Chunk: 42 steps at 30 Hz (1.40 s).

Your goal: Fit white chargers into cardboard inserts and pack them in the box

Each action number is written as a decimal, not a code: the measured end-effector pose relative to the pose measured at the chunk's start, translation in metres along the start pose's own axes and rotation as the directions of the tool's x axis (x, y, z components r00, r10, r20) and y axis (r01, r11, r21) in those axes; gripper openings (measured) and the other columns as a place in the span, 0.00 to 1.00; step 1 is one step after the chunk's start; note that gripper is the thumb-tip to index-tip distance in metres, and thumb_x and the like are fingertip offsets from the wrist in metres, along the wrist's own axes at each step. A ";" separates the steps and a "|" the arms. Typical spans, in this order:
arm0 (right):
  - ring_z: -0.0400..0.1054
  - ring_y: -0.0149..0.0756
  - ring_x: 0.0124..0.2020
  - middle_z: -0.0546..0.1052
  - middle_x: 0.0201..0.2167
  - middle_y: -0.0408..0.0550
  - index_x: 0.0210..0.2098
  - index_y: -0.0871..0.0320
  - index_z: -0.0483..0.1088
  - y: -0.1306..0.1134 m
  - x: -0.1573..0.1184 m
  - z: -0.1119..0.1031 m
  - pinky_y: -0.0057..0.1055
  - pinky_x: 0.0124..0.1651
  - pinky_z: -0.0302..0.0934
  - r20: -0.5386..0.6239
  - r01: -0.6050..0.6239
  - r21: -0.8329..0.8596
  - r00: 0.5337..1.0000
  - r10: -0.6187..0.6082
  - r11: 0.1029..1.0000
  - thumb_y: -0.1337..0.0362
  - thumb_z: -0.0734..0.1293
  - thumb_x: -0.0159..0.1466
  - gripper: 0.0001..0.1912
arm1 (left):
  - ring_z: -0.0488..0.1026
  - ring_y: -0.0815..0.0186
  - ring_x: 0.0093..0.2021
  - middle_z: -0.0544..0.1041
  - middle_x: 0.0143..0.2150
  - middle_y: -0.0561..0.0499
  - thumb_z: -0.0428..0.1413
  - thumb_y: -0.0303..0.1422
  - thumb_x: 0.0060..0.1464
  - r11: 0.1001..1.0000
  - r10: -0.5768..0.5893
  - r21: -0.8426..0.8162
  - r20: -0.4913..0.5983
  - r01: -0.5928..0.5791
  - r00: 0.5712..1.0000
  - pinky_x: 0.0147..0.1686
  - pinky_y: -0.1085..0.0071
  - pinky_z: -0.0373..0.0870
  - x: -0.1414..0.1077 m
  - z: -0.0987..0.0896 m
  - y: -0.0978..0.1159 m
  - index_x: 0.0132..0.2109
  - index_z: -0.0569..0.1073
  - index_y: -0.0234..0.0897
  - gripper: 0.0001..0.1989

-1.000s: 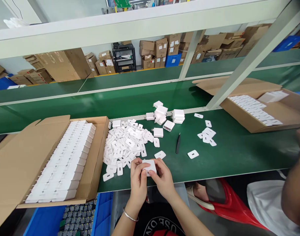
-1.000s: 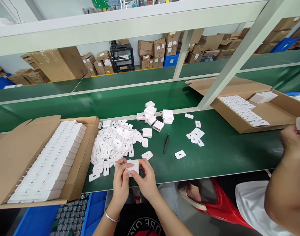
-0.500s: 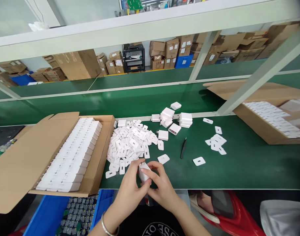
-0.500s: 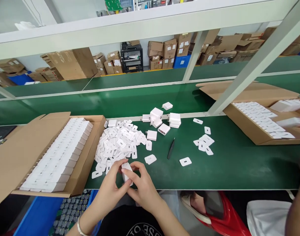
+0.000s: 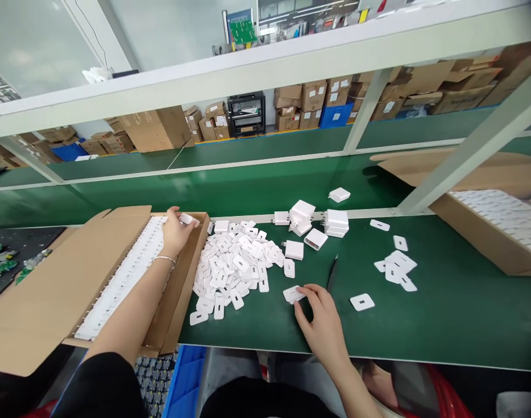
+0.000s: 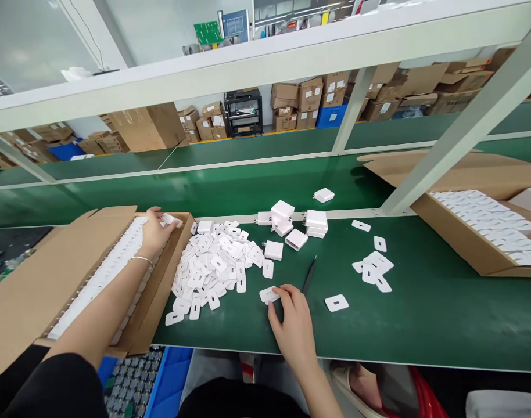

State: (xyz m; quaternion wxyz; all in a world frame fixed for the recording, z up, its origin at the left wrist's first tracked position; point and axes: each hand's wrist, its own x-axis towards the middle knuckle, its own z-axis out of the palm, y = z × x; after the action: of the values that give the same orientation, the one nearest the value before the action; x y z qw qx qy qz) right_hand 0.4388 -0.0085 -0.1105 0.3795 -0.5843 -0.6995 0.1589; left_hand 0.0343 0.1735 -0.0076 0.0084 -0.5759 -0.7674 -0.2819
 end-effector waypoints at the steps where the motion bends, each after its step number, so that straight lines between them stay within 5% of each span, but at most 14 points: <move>1: 0.69 0.53 0.54 0.72 0.52 0.55 0.53 0.52 0.70 -0.001 0.000 0.000 0.54 0.55 0.67 0.011 0.009 -0.012 1.000 -0.009 1.000 0.63 0.63 0.70 0.13 | 0.70 0.45 0.61 0.76 0.57 0.36 0.62 0.37 0.54 1.000 -0.009 0.027 -0.001 0.009 1.000 0.62 0.46 0.62 0.007 0.007 -0.002 0.64 0.58 0.31 0.35; 4: 0.69 0.51 0.53 0.72 0.52 0.55 0.52 0.52 0.71 -0.004 0.000 -0.001 0.51 0.54 0.68 0.033 0.002 -0.020 0.999 -0.002 1.000 0.63 0.63 0.71 0.11 | 0.61 0.35 0.67 0.74 0.58 0.30 0.63 0.38 0.50 0.994 -0.053 0.089 -0.025 0.055 0.998 0.64 0.37 0.52 0.019 0.020 -0.005 0.62 0.61 0.28 0.36; 8: 0.70 0.49 0.53 0.73 0.52 0.53 0.51 0.51 0.71 -0.004 0.001 -0.004 0.49 0.54 0.68 0.040 -0.019 -0.005 0.999 0.020 1.000 0.63 0.62 0.71 0.10 | 0.49 0.25 0.71 0.58 0.69 0.16 0.64 0.49 0.45 0.942 -0.238 0.231 -0.046 0.243 0.970 0.63 0.30 0.47 0.033 0.022 -0.013 0.67 0.55 0.23 0.51; 11: 0.70 0.48 0.53 0.73 0.52 0.52 0.51 0.51 0.71 -0.004 0.000 -0.005 0.47 0.54 0.68 0.050 -0.029 0.009 0.998 0.028 1.000 0.63 0.63 0.71 0.10 | 0.56 0.27 0.69 0.59 0.69 0.19 0.60 0.57 0.46 0.868 -0.401 0.318 -0.006 0.382 0.916 0.62 0.30 0.51 0.042 0.016 -0.025 0.70 0.52 0.29 0.53; 16: 0.69 0.48 0.53 0.74 0.51 0.52 0.50 0.51 0.72 -0.003 -0.001 -0.005 0.47 0.54 0.67 0.061 -0.019 0.030 0.998 0.017 0.999 0.63 0.63 0.71 0.10 | 0.58 0.29 0.67 0.61 0.68 0.22 0.59 0.60 0.44 0.835 -0.409 0.404 0.005 0.373 0.912 0.59 0.34 0.60 0.048 0.009 -0.036 0.68 0.57 0.28 0.54; 23: 0.69 0.48 0.52 0.74 0.50 0.52 0.50 0.51 0.72 -0.003 0.000 -0.006 0.47 0.53 0.67 0.051 -0.011 0.037 0.999 0.010 0.999 0.64 0.63 0.71 0.10 | 0.57 0.30 0.67 0.57 0.70 0.19 0.58 0.53 0.49 0.802 -0.394 0.481 -0.019 0.353 0.919 0.57 0.35 0.62 0.041 0.021 -0.018 0.69 0.56 0.25 0.49; 25: 0.69 0.48 0.52 0.74 0.50 0.52 0.50 0.51 0.71 -0.003 0.000 -0.005 0.48 0.53 0.67 0.051 -0.008 0.040 0.999 0.006 0.999 0.64 0.63 0.71 0.09 | 0.58 0.29 0.66 0.58 0.70 0.19 0.58 0.52 0.51 0.806 -0.342 0.502 -0.035 0.312 0.939 0.58 0.32 0.58 0.032 0.020 -0.017 0.71 0.54 0.26 0.49; 28: 0.69 0.48 0.51 0.74 0.49 0.52 0.49 0.51 0.71 -0.003 0.000 -0.004 0.48 0.52 0.68 0.048 -0.005 0.041 0.999 0.003 0.999 0.64 0.63 0.72 0.08 | 0.51 0.31 0.72 0.54 0.73 0.21 0.53 0.45 0.58 0.826 -0.076 0.558 -0.031 0.080 0.997 0.64 0.29 0.46 0.006 0.018 -0.024 0.73 0.51 0.26 0.43; 32: 0.69 0.51 0.52 0.72 0.52 0.55 0.58 0.50 0.68 -0.004 0.000 -0.002 0.49 0.52 0.68 0.059 0.006 -0.038 0.998 -0.004 0.999 0.63 0.63 0.72 0.16 | 0.47 0.45 0.76 0.55 0.76 0.33 0.44 0.31 0.63 0.795 0.188 0.541 0.209 -0.274 0.960 0.71 0.37 0.34 -0.028 0.018 -0.035 0.72 0.57 0.28 0.32; 38: 0.68 0.53 0.54 0.68 0.57 0.58 0.61 0.48 0.68 -0.008 0.002 0.001 0.53 0.53 0.66 0.096 0.061 -0.196 0.995 -0.043 0.979 0.65 0.63 0.71 0.20 | 0.54 0.45 0.74 0.58 0.75 0.35 0.47 0.33 0.60 0.784 0.117 0.539 0.360 -0.308 0.926 0.70 0.34 0.42 -0.017 0.002 -0.030 0.64 0.71 0.33 0.27; 42: 0.67 0.52 0.55 0.69 0.56 0.57 0.55 0.51 0.71 -0.010 0.002 0.002 0.51 0.53 0.66 0.057 0.054 -0.171 0.997 -0.045 0.984 0.65 0.64 0.71 0.14 | 0.65 0.34 0.65 0.71 0.66 0.30 0.49 0.36 0.59 0.792 0.056 0.535 0.416 -0.295 0.907 0.62 0.30 0.55 -0.006 -0.014 0.003 0.53 0.79 0.33 0.21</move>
State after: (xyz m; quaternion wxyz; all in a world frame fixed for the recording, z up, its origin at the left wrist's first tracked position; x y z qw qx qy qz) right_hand 0.4306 -0.0091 -0.1046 0.3126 -0.5928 -0.7349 0.1038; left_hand 0.0344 0.1626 0.0039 0.0638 -0.6581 -0.7450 0.0876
